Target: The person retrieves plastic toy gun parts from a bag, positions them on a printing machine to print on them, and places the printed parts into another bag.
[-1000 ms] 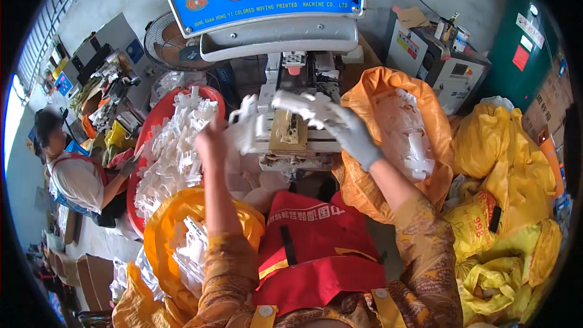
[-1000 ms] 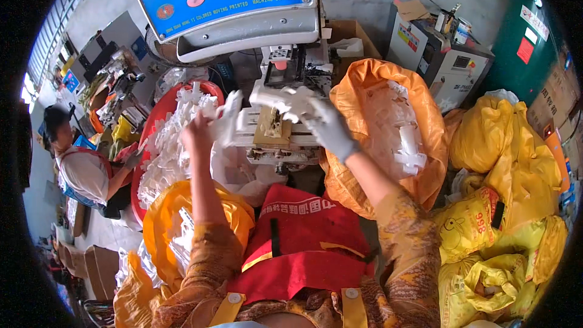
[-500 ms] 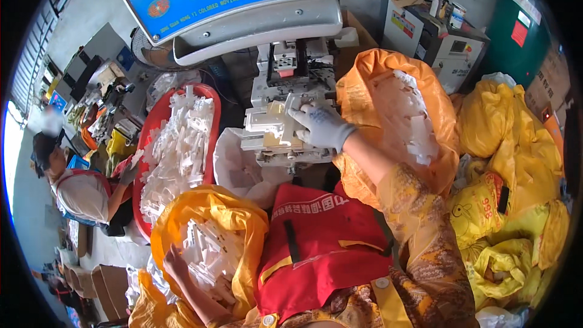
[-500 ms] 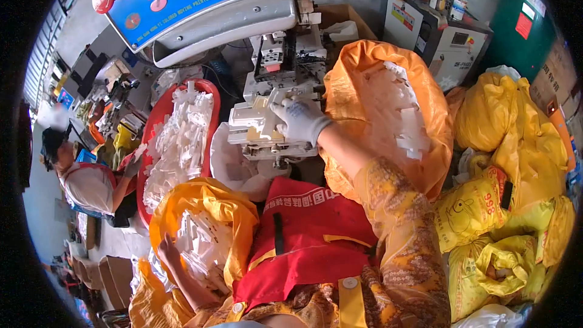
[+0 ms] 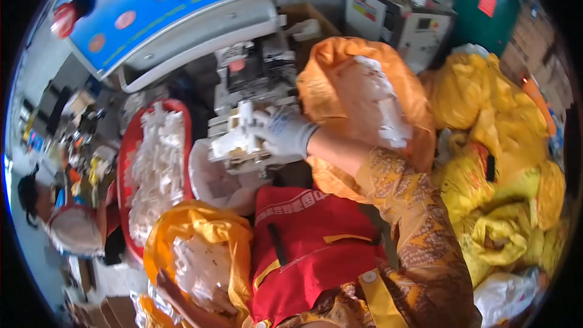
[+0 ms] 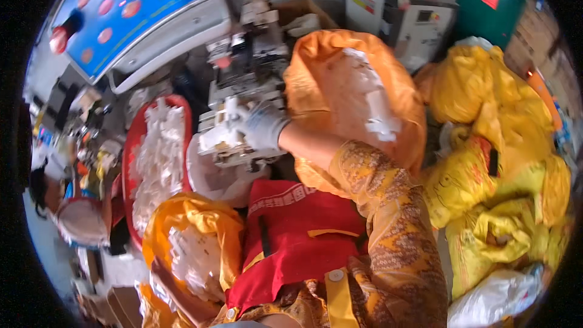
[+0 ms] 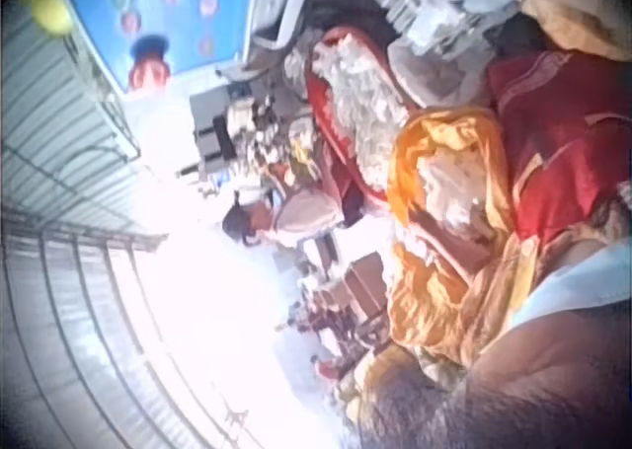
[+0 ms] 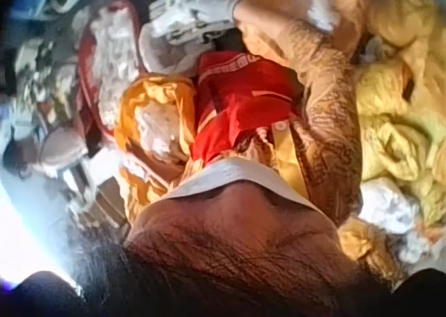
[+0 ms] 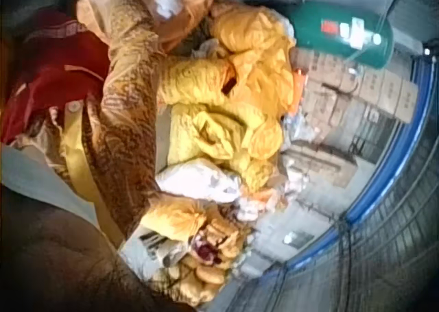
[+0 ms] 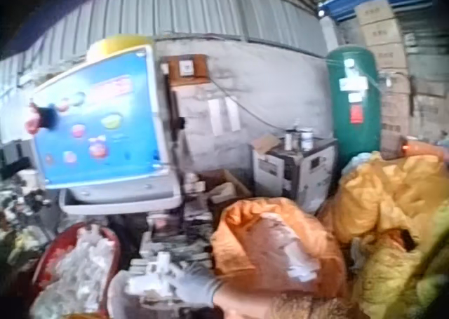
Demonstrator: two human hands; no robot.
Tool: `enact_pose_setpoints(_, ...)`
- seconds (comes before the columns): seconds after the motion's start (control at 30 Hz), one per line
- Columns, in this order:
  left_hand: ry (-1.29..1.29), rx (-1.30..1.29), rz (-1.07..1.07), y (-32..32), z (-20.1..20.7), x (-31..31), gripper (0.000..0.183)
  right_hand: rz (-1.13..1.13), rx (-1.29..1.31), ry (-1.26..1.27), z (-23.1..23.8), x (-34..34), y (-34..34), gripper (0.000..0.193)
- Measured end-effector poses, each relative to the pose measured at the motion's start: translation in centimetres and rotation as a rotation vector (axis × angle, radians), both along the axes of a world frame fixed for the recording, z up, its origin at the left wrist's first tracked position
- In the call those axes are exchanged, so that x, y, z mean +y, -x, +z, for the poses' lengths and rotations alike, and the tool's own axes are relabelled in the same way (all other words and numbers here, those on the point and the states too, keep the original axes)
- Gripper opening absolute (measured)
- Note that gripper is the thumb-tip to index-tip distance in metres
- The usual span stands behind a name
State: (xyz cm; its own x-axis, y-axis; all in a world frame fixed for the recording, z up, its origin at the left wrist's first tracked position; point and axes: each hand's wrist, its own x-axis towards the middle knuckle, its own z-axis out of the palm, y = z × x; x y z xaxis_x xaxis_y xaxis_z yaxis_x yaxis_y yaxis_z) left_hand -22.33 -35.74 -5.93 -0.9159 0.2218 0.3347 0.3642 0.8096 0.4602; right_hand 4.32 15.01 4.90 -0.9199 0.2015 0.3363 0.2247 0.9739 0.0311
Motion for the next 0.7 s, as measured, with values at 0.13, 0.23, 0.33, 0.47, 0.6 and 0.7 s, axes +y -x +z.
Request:
enact_pose_setpoints(0.13, 0.009, 0.043, -0.119, 1.1, -0.4, 1.1, 0.042, 0.01, 0.258, 0.273, 1.8, 2.3, -7.2, 0.019)
enact_pose_setpoints(0.23, 0.082, 0.101, -0.191, 0.9, 0.1, 2.8, 0.04, -0.367, 0.178, 0.317, 3.8, 5.4, -16.0, 0.021)
enact_pose_setpoints(0.33, 0.105, 0.255, -0.438, 0.2, 0.8, 7.0, 0.031, -0.902, -0.468, 0.319, 3.2, 6.0, -22.7, 0.032)
enact_pose_setpoints(0.47, -0.048, 0.143, -0.554, -2.8, 0.9, 13.5, 0.021, -0.946, -0.565, 0.208, -1.6, 3.3, -26.3, 0.049)
enact_pose_setpoints(0.6, -0.08, 0.101, -0.694, -6.2, 1.7, 18.2, 0.016, -1.125, -0.242, -0.023, -7.6, 1.8, -24.8, 0.067)
enact_pose_setpoints(0.7, -0.147, -0.044, -0.619, -8.0, 2.3, 20.5, 0.014, -1.143, -0.03, -0.144, -9.1, 2.4, -24.0, 0.067)
